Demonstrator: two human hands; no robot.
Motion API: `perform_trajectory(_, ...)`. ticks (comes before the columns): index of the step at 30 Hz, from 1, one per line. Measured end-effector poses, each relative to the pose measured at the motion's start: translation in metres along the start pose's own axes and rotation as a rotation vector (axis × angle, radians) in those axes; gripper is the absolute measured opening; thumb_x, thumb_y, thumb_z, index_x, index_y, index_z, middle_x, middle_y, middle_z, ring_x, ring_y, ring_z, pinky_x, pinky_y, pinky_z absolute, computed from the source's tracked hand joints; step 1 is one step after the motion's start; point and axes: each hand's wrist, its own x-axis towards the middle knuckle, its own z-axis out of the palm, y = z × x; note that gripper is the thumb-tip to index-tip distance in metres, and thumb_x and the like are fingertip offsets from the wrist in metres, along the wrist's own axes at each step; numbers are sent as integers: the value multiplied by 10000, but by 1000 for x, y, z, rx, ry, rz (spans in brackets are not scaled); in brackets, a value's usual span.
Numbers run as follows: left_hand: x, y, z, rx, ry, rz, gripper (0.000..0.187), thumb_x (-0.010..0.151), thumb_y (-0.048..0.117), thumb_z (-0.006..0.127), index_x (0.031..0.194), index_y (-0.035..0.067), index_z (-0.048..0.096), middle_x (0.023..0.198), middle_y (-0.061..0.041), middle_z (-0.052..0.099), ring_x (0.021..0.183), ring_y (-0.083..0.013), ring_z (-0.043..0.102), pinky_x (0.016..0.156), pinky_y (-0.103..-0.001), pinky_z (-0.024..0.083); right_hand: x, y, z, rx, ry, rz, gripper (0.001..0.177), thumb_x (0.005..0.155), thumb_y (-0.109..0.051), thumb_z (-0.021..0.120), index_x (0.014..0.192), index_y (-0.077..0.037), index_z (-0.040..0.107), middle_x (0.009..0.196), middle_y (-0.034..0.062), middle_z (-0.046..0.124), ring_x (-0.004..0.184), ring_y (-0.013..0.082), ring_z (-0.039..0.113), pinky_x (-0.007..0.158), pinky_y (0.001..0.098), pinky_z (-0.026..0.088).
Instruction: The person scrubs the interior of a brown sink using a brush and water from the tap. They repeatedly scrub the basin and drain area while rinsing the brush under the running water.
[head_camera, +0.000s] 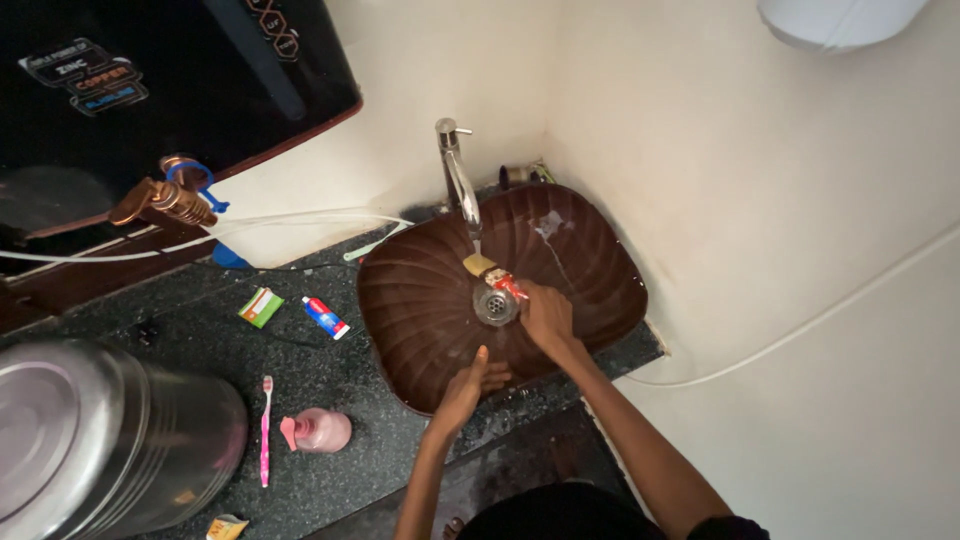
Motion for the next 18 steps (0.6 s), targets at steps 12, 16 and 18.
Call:
perform_trajectory(12,118,-11,-35,-982,75,-39,631,1055,477,339,1416,-21,479,1348,-201,625,1199,-336,637,1102,-464,474,-45,-3,-35,292,-65,29,298,905,-119,658,1193,-84,726,968,184,764,844,318,761,746,406,571)
perform_trajectory(16,143,-3,-29,-960,23,-3,642,1050,489,310,1420,-2,492,1355,-192,623,1231,-321,622,1109,-448,468,-107,21,-69,429,-60,148,336,951,-146,665,1278,-93,721,889,138,738,741,180,675,671,325,535)
perform_trajectory(18,146,2,-19,-962,-69,16,674,1053,497,300,1416,-33,502,1341,-227,628,1235,-354,631,1111,-459,488,-141,40,-92,510,-110,350,369,955,-157,644,1316,-117,711,782,67,704,675,120,606,643,297,524)
